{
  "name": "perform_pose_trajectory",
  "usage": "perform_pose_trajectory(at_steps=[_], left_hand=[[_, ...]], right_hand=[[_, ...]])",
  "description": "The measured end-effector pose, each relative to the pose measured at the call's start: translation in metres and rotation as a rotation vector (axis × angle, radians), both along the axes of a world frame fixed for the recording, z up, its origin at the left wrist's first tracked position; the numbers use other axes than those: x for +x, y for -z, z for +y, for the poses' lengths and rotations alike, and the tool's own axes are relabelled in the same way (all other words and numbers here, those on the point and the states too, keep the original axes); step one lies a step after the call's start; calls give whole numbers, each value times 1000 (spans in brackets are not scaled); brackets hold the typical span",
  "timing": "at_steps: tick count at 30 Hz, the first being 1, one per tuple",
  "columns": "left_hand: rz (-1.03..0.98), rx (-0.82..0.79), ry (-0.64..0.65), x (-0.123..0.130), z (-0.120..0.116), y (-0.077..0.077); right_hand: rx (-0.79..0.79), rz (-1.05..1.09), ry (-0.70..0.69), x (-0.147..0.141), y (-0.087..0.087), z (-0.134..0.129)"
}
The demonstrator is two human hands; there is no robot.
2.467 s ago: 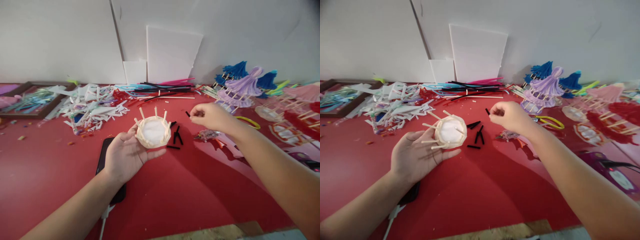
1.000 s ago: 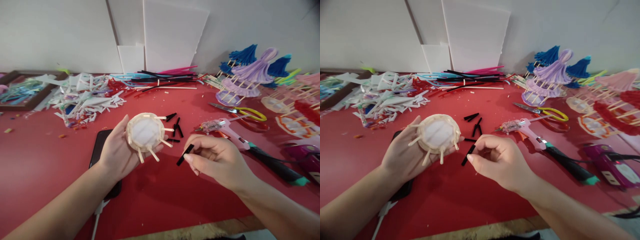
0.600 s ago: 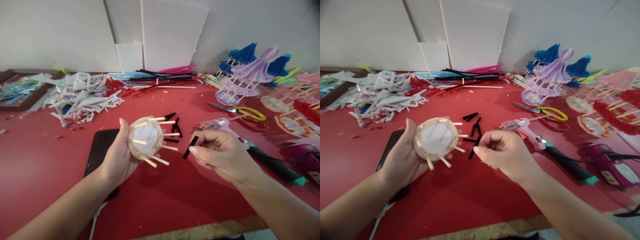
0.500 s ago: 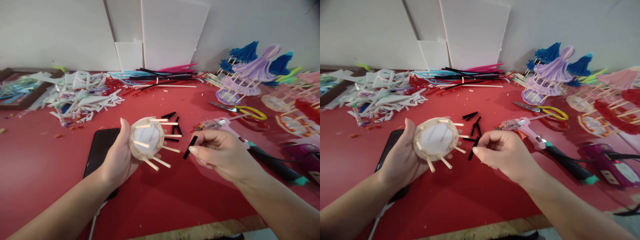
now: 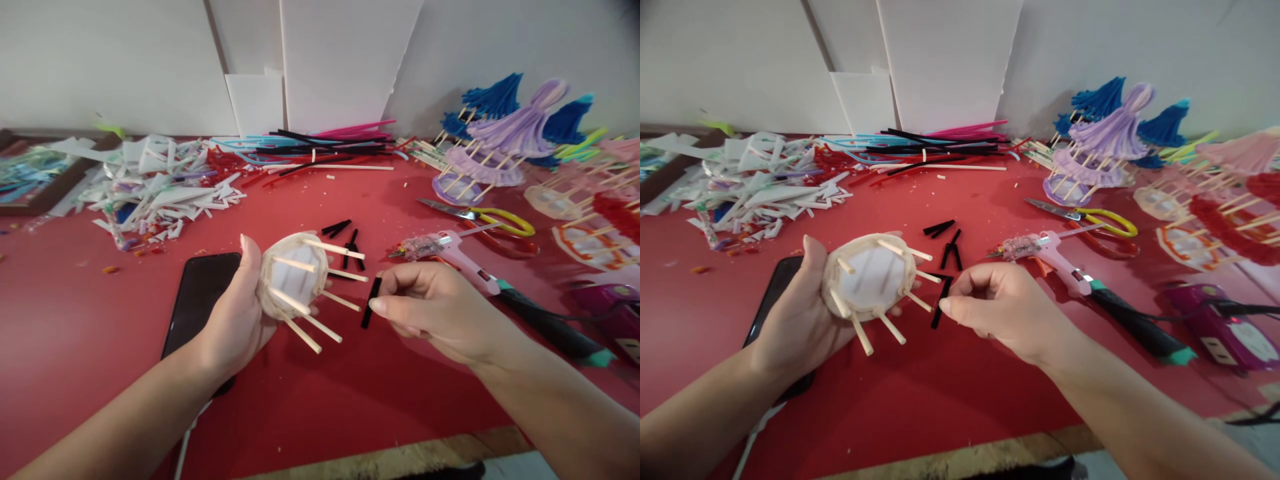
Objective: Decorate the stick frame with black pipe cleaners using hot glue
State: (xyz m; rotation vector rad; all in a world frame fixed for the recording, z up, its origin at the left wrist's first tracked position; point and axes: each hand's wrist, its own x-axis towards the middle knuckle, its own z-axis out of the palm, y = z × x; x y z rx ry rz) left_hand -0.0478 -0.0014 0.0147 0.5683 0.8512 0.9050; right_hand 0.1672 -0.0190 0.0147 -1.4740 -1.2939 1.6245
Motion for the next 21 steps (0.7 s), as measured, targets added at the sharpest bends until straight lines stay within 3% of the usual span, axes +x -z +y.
perform_pose_trajectory(at_steps=[8,21], left_hand=[[54,18,22,0,-1,2],[-18,70,26,1,-1,2]], right_hand=[[8,-4,24,-1,3,0],[52,-46,31,-2,1,0]])
